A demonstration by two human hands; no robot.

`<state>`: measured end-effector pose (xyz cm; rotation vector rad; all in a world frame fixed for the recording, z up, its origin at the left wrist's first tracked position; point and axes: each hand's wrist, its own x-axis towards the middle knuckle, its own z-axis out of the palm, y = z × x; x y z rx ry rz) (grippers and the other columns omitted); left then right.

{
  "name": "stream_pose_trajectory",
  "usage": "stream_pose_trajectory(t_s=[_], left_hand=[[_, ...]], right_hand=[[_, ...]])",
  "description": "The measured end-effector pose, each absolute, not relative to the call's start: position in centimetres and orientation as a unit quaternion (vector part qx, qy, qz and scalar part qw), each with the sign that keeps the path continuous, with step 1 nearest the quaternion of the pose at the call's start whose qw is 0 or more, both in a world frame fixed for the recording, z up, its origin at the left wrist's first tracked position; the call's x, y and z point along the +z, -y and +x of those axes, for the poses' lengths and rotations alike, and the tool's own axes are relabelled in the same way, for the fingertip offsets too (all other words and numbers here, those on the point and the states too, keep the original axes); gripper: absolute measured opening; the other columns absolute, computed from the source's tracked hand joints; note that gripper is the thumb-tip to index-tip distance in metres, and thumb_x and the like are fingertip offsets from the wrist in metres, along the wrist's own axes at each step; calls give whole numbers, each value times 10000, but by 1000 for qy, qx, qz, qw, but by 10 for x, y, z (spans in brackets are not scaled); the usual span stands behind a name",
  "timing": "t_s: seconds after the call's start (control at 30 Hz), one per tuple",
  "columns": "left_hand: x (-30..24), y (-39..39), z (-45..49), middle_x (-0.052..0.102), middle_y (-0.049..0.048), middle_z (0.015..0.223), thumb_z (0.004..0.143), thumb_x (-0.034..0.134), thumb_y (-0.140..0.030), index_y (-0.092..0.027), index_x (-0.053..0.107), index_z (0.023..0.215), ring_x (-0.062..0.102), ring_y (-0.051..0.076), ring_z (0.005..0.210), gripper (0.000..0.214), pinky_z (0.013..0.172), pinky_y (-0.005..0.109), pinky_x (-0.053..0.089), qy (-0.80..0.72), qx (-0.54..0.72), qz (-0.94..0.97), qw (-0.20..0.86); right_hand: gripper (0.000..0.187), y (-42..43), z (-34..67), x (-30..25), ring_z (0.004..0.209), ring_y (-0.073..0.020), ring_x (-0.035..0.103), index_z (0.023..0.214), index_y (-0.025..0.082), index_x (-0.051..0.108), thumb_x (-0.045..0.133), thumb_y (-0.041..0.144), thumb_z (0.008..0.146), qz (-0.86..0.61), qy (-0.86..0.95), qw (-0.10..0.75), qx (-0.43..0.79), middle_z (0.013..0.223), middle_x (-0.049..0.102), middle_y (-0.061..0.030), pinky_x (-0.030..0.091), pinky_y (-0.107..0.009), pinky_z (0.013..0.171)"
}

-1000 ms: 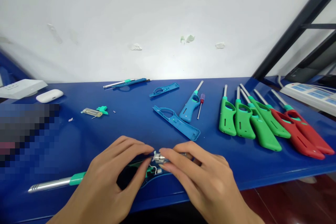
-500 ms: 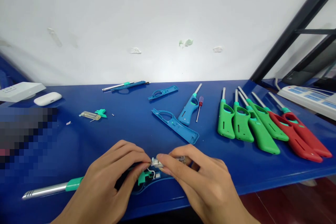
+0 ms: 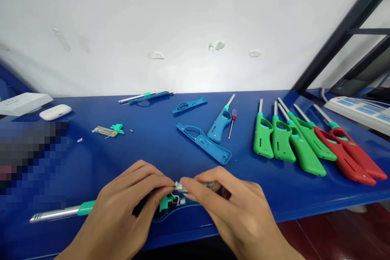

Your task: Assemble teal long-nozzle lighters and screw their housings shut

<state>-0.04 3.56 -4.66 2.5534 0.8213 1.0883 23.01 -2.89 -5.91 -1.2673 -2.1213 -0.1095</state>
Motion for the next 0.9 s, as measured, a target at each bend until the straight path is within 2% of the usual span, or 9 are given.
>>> stream_pose_trajectory(t_s=[0.1,0.27,0.5,0.67,0.9], left_hand=[[-45,-34,-1,711,5,841,998,562,-19,-183,698,938,601,189,749,221,694,361,514,-305,367,868,134],[-42,-33,-1,723,3,882,998,583,-50,-196,691,950,624,191,783,188,729,360,530,-322,371,858,150],[-44,-34,0,697,26,872,1001,557,-19,-171,668,942,599,193,793,196,714,349,522,-299,370,868,141],[-46,-33,0,692,38,876,1001,547,-2,-159,663,943,586,197,798,204,719,359,521,-287,369,874,132],[-47,-33,1,690,41,866,1003,541,2,-155,666,944,584,197,791,209,715,361,523,-280,372,875,130]], right_hand=[[394,30,228,-58,882,-109,772,1392,339,677,584,145,1062,-503,802,317,-58,1116,762,4,565,-233,695],[353,30,223,-56,949,-118,776,1340,307,699,585,126,1059,-497,788,359,-59,1113,770,2,576,-242,808],[369,31,229,-56,873,-106,780,1357,334,706,549,157,1073,-504,800,320,-65,1078,768,11,565,-229,678],[444,31,234,-60,880,-108,780,1436,358,650,563,136,1061,-494,813,302,-57,1127,764,5,572,-231,676],[432,30,235,-60,831,-114,777,1411,370,674,566,150,1056,-493,812,308,-52,1096,776,3,565,-222,646]])
